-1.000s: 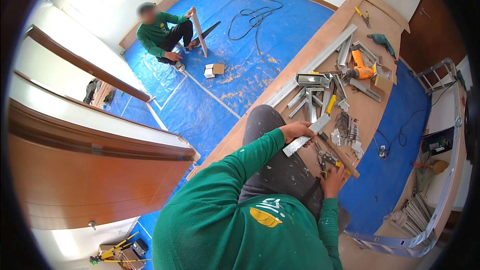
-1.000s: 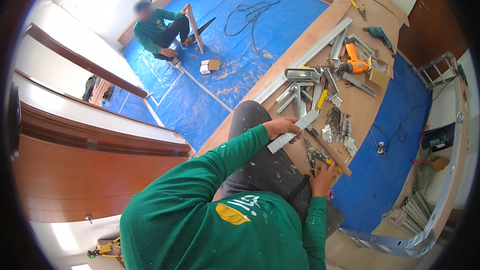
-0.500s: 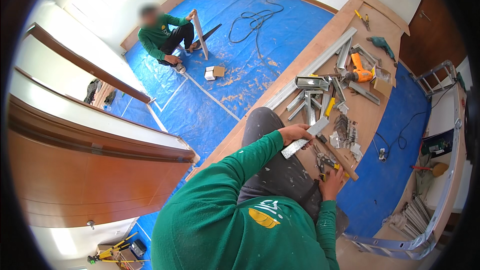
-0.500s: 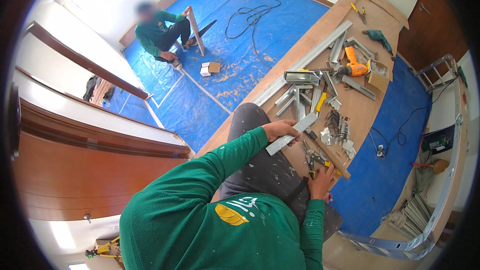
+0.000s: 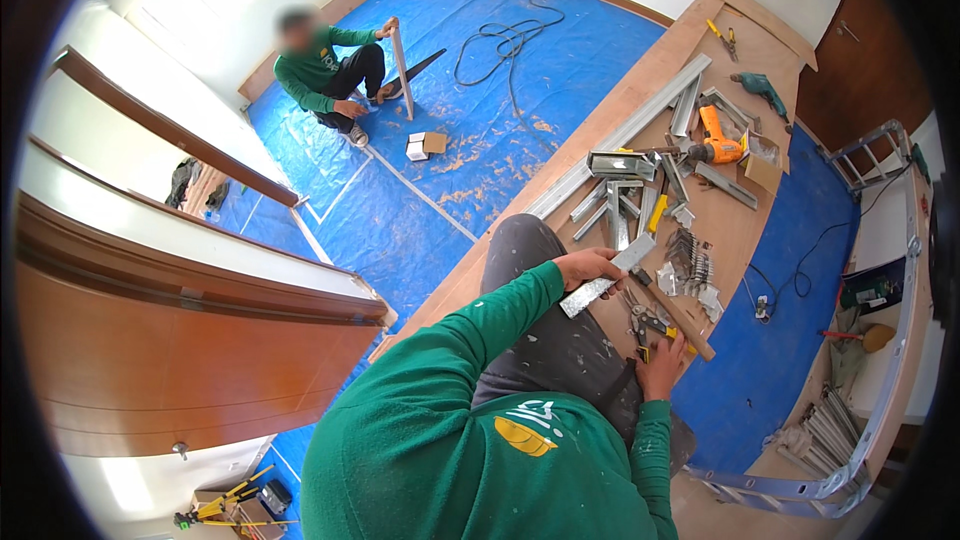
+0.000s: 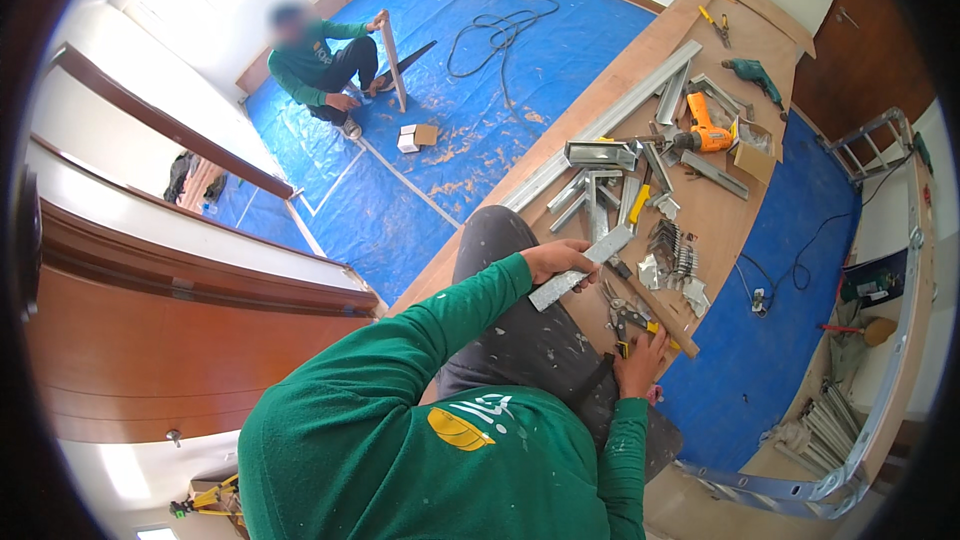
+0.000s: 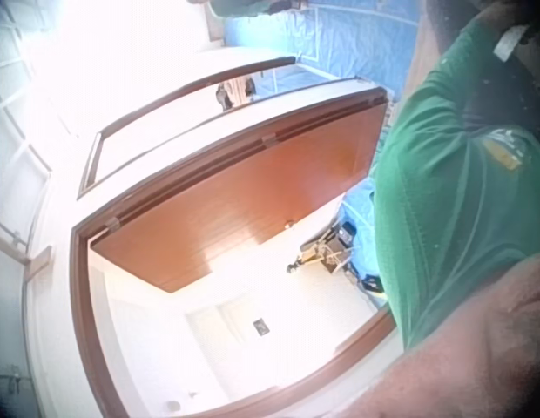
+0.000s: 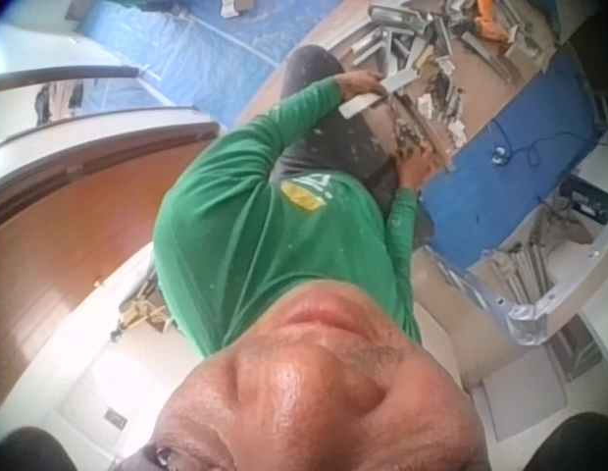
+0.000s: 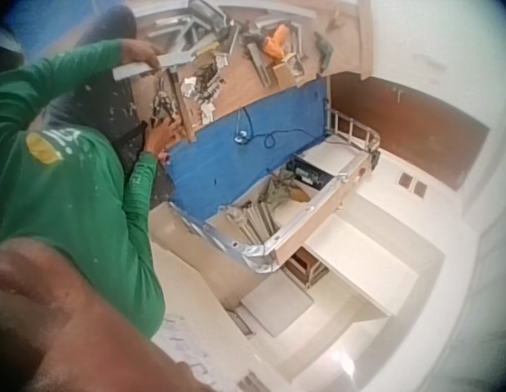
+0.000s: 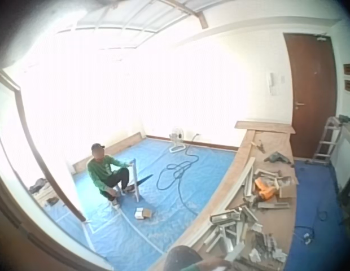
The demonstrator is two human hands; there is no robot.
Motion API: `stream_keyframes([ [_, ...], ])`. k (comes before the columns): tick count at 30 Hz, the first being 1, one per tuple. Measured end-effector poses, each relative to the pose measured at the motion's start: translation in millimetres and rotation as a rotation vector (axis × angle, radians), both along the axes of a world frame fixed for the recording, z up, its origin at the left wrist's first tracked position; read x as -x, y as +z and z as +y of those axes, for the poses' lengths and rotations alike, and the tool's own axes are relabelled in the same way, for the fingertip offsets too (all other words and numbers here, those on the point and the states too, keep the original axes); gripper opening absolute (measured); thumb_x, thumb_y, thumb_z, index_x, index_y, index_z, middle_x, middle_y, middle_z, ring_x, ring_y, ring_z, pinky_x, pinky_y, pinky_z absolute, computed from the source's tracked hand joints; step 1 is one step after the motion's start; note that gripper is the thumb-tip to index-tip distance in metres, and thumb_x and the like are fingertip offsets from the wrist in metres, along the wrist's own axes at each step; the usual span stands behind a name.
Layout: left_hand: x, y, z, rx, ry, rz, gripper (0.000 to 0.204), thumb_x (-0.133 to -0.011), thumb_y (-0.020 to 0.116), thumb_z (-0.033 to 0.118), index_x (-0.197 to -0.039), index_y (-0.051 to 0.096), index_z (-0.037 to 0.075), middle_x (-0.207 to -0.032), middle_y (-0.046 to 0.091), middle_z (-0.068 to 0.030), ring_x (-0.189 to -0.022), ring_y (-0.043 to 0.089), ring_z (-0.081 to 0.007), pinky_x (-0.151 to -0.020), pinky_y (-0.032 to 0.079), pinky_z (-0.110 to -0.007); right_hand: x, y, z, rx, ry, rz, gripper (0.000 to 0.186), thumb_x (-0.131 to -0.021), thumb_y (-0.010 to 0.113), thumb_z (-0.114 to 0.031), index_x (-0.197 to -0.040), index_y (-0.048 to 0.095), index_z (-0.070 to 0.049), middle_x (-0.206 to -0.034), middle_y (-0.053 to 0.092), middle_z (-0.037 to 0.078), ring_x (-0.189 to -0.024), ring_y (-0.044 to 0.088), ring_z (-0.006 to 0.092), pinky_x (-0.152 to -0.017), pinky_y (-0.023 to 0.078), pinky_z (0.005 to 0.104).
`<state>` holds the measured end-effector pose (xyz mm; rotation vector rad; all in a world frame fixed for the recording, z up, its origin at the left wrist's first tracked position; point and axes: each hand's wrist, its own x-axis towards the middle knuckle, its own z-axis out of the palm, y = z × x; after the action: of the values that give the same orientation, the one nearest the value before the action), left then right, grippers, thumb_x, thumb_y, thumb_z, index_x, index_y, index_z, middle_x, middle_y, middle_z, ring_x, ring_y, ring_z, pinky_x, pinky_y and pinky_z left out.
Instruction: The person sits on the floor and uses tin snips to cut small metal profiles, then uses a hammer to tap the cut edges. The person repeats this process with several pieces, handling them one at a time.
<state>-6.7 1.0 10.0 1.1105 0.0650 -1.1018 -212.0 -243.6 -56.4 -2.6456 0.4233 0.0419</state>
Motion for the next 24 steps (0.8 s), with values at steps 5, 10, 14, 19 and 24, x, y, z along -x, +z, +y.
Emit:
stream_keyframes([
  [5,0.2,1.2,0.2,0.019,-0.010,-0.008,0.020,-0.101,0.068,0.011,-0.117,0.060,0.003,-0.091,0.069,-0.0085,-0.075,0.068,-0.0177,-0.066,0.058,-0.035,-0.3,4.4,1.1,-0.001,0.002,0.018,0.049,-0.071,0.094,-0.017,-0.103,0.060,-0.006,-0.166,0.031,0.022,-0.154,0.028,0.0483,-0.112,0.038,0.0635],
  [10,0.2,2.1,0.3,0.019,-0.011,-0.005,0.020,-0.102,0.068,0.011,-0.118,0.060,0.003,-0.091,0.069,-0.0087,-0.075,0.068,-0.0177,-0.066,0.058,-0.034,-0.1,4.5,0.9,0.007,0.003,0.022,0.047,-0.072,0.094,-0.017,-0.103,0.060,-0.006,-0.166,0.031,0.022,-0.154,0.028,0.0479,-0.112,0.038,0.0636],
  [14,0.5,0.6,0.6,0.005,-0.006,-0.005,0.021,-0.102,0.068,0.011,-0.120,0.060,0.003,-0.091,0.070,-0.0085,-0.074,0.067,-0.0174,-0.066,0.058,-0.034,-0.2,3.1,1.6,0.010,0.004,0.013,0.046,-0.072,0.094,-0.017,-0.103,0.061,-0.005,-0.165,0.031,0.022,-0.154,0.028,0.0476,-0.113,0.038,0.0634],
  [19,-0.4,-1.9,-0.8,0.000,-0.018,-0.001,0.022,-0.102,0.068,0.011,-0.121,0.059,0.003,-0.091,0.070,-0.0083,-0.074,0.067,-0.0170,-0.067,0.058,-0.034,1.5,-2.2,-0.2,0.000,-0.004,0.003,0.046,-0.072,0.094,-0.017,-0.103,0.061,-0.005,-0.165,0.031,0.022,-0.155,0.028,0.0471,-0.114,0.037,0.0635],
  [24,0.1,-2.9,-0.9,-0.004,-0.015,0.007,0.023,-0.102,0.067,0.011,-0.122,0.060,0.004,-0.091,0.070,-0.0080,-0.074,0.067,-0.0167,-0.067,0.058,-0.034,1.1,-1.5,-0.4,-0.007,-0.002,0.005,0.047,-0.072,0.093,-0.017,-0.103,0.060,-0.005,-0.165,0.031,0.021,-0.155,0.027,0.0470,-0.114,0.037,0.0639],
])
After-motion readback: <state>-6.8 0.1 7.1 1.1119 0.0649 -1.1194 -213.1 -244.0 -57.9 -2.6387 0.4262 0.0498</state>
